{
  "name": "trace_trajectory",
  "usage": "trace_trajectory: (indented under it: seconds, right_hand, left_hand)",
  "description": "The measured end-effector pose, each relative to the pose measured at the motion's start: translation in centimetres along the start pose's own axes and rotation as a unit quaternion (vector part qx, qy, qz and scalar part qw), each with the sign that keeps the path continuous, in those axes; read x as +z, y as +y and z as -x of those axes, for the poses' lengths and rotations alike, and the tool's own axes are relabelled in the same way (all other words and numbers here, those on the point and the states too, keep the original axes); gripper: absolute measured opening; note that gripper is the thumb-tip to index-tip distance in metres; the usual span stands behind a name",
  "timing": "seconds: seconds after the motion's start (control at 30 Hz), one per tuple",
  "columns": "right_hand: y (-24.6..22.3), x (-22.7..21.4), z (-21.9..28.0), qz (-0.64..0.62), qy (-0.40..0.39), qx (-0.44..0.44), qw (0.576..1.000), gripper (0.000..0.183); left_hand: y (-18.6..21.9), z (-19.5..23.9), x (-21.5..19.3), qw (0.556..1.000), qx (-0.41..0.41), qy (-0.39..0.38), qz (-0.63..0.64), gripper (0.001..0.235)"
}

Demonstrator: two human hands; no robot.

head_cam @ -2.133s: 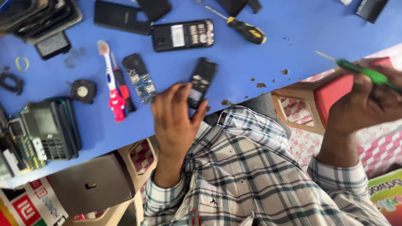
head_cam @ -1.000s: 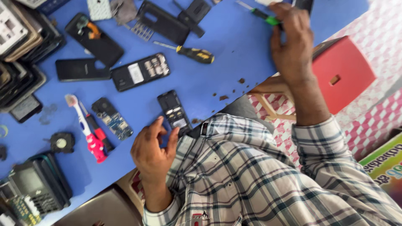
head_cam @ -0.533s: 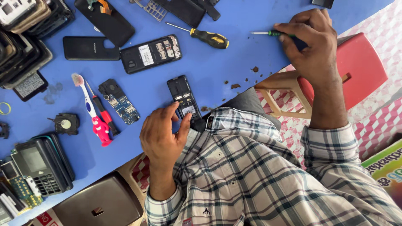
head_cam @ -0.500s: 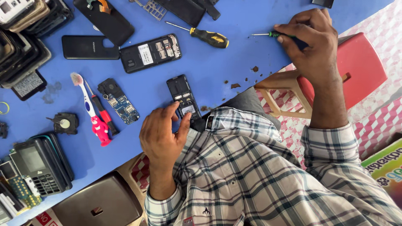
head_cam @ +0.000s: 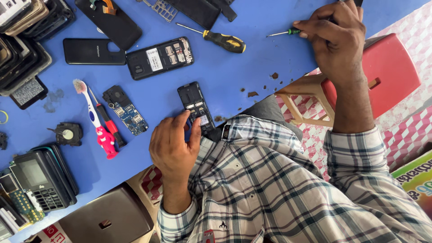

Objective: The person uses a screwdriver to remove screws from the back of a mobile phone. They then use a toothbrush to clean the internal components and the back cover. The person handles multiple phone parts and tools on a blue workbench.

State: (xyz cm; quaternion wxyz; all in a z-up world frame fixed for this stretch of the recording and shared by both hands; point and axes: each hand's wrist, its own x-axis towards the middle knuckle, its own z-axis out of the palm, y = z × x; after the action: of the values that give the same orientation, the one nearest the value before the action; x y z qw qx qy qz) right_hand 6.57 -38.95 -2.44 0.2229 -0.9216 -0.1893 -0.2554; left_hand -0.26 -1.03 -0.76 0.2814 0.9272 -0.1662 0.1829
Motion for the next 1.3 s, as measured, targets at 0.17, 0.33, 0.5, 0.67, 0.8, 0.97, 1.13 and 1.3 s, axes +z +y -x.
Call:
trace_trajectory:
  seconds: [0.17,0.33,0.5,0.67,0.8,0.97,1.13,1.3]
  right_hand:
    - [-0.1,0.2,0.4,-0.012,0.017,0.012,1.0,0.035]
    - [-0.4,0.5,0.5,0.0,0.036,0.017,0.999,0.034]
    - [-0.7,0.3,0.4,-0.012,0.045,0.023,0.999,0.036]
    - [-1.1,0.3,0.4,-0.015,0.037,0.044,0.998,0.036]
    - [-1.1,0.3,0.5,0.0,0.046,0.024,0.999,0.036]
    - [-1.1,0.4,0.3,-0.002,0.049,0.023,0.999,0.035]
    - [-1.3,0.2,0.4,0.011,0.042,0.022,0.999,0.031]
    - [-1.2,0.2,0.9,-0.013,0.045,0.031,0.998,0.037]
  left_hand:
    - [-0.1,0.1,0.1,1.0,0.004,-0.009,-0.006,0.025]
    - [-0.1,0.1,0.3,1.0,-0.003,-0.008,-0.02,0.025]
    - [0.0,0.1,0.4,0.999,0.014,0.012,-0.048,0.024]
    - [0.0,0.2,0.2,0.998,0.017,0.005,-0.057,0.023]
    - [0.0,0.1,0.0,0.998,0.025,0.005,-0.053,0.023]
    - [0.1,0.2,-0.1,0.998,0.026,0.008,-0.051,0.024]
    - [0.1,0.3,-0.2,0.999,0.021,0.0,-0.047,0.025]
    - [0.1,0.3,-0.2,0.999,0.021,-0.002,-0.047,0.025]
